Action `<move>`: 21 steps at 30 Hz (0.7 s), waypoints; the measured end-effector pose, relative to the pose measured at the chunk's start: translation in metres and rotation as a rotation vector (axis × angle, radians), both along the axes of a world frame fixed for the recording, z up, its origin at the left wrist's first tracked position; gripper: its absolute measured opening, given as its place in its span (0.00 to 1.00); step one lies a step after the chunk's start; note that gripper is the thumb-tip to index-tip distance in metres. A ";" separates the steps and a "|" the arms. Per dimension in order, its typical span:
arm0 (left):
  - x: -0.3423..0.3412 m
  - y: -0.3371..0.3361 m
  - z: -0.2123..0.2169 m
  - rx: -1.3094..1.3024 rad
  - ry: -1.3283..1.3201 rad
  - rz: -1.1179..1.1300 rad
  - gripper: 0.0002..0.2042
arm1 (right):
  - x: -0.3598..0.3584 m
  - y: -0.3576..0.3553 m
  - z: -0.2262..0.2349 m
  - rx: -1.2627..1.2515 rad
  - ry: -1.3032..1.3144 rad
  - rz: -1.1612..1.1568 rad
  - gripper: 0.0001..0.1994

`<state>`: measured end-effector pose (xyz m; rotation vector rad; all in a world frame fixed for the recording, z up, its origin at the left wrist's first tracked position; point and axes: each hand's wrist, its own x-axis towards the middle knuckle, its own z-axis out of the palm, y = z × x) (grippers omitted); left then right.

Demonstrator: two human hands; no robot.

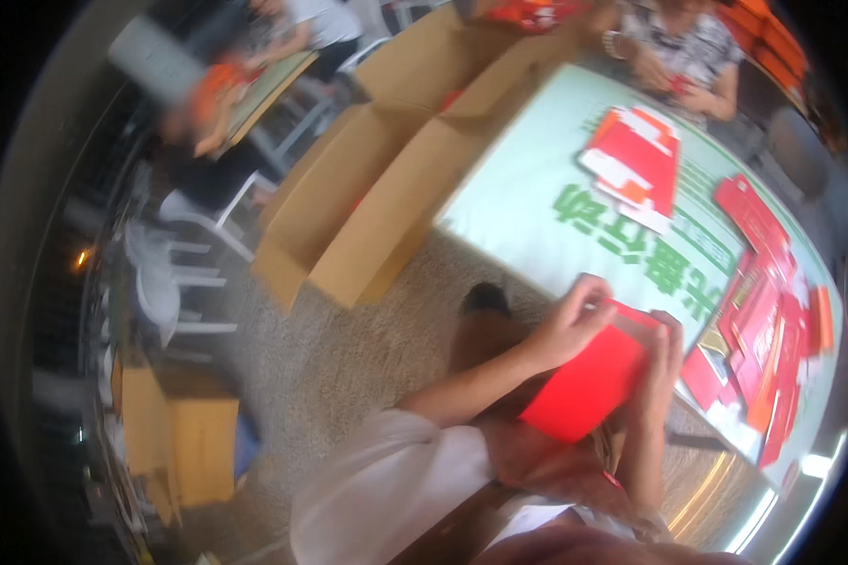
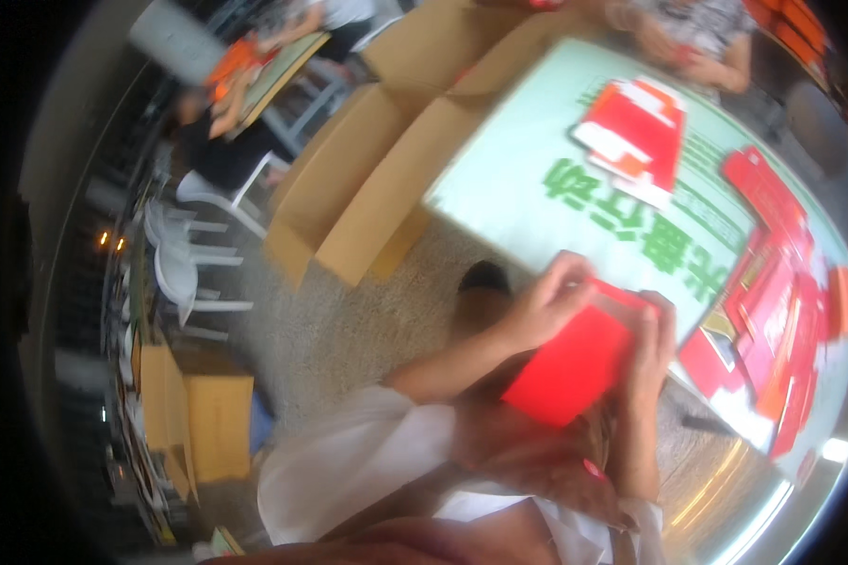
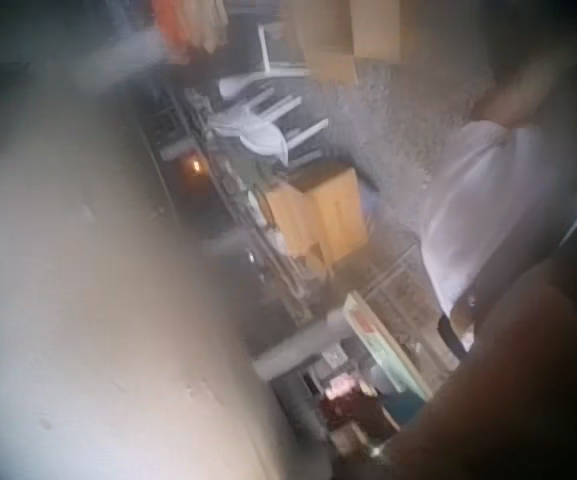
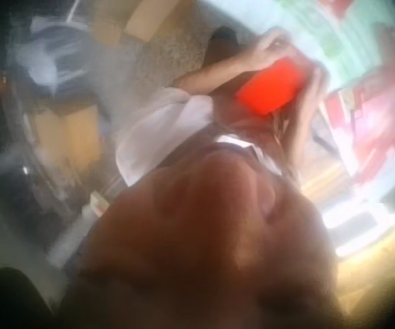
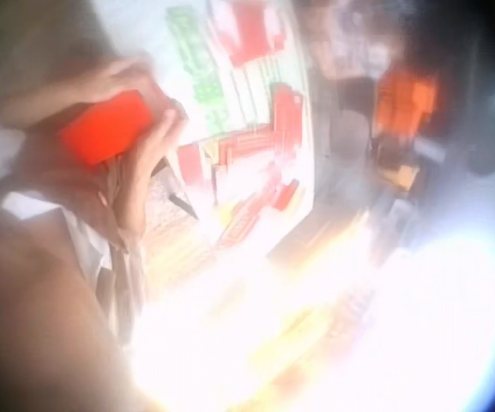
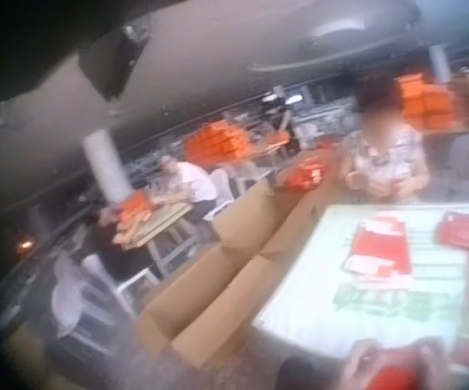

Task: The person unpacks orange gift boxes from a cardboard carton, places them on a table, and folds red paper inserts into small boxes. The person then places the folded inserts into the orange boxes and closes them.

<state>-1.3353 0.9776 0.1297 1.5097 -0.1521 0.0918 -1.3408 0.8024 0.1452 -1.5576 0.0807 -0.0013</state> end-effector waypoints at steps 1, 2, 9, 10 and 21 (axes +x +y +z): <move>-0.001 0.000 -0.004 -0.046 0.039 -0.014 0.08 | -0.001 0.004 0.007 -0.083 -0.042 0.023 0.17; -0.007 0.007 0.003 -0.028 0.013 0.040 0.09 | -0.003 0.005 0.015 -0.163 -0.082 0.032 0.18; -0.007 0.005 0.011 -0.044 0.110 -0.019 0.08 | -0.002 -0.010 0.006 0.044 -0.081 -0.106 0.19; -0.007 0.004 0.012 -0.033 0.112 -0.011 0.08 | -0.002 -0.012 0.007 0.092 -0.040 -0.068 0.16; -0.018 0.012 0.004 0.015 0.069 -0.015 0.10 | -0.008 -0.012 0.019 0.365 0.130 -0.034 0.09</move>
